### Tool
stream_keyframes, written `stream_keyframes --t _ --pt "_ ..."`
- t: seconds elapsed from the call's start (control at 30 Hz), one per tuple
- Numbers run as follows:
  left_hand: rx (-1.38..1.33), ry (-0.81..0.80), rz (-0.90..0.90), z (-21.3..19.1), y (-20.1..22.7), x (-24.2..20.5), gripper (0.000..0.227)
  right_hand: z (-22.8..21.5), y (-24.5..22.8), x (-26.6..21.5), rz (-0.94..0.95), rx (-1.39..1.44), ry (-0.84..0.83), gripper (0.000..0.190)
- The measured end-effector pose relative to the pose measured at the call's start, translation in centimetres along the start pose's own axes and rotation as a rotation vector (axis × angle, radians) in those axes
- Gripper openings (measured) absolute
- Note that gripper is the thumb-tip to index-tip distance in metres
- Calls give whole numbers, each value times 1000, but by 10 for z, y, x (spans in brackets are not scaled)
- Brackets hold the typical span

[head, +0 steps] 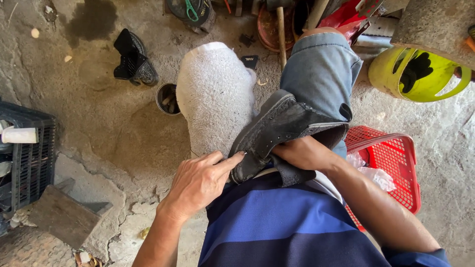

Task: Hand-stitching a black leather boot using a needle and thread in a repair shop environment.

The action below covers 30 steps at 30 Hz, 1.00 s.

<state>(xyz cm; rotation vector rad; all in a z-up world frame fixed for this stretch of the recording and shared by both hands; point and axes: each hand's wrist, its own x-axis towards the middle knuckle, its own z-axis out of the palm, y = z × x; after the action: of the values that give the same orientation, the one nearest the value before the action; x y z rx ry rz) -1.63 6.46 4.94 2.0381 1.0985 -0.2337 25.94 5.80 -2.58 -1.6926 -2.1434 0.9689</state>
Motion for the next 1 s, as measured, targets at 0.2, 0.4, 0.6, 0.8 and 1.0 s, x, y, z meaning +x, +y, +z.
stream_keyframes --t 0.2,0.4,0.6,0.8,1.0 --pt "-100 45 16 5 -6 0 43 10 9 1 -284 -227 -25 14" --pt "-4 -16 -56 1 3 2 42 19 22 0 -552 -444 -30 25" --pt "192 159 -84 18 26 -4 48 51 52 -16 -211 352 -316 28" --pt "267 92 -91 19 17 -9 65 25 17 -13 85 570 -123 28" --pt "241 -6 -104 10 19 12 23 15 -1 -5 190 190 -128 24"
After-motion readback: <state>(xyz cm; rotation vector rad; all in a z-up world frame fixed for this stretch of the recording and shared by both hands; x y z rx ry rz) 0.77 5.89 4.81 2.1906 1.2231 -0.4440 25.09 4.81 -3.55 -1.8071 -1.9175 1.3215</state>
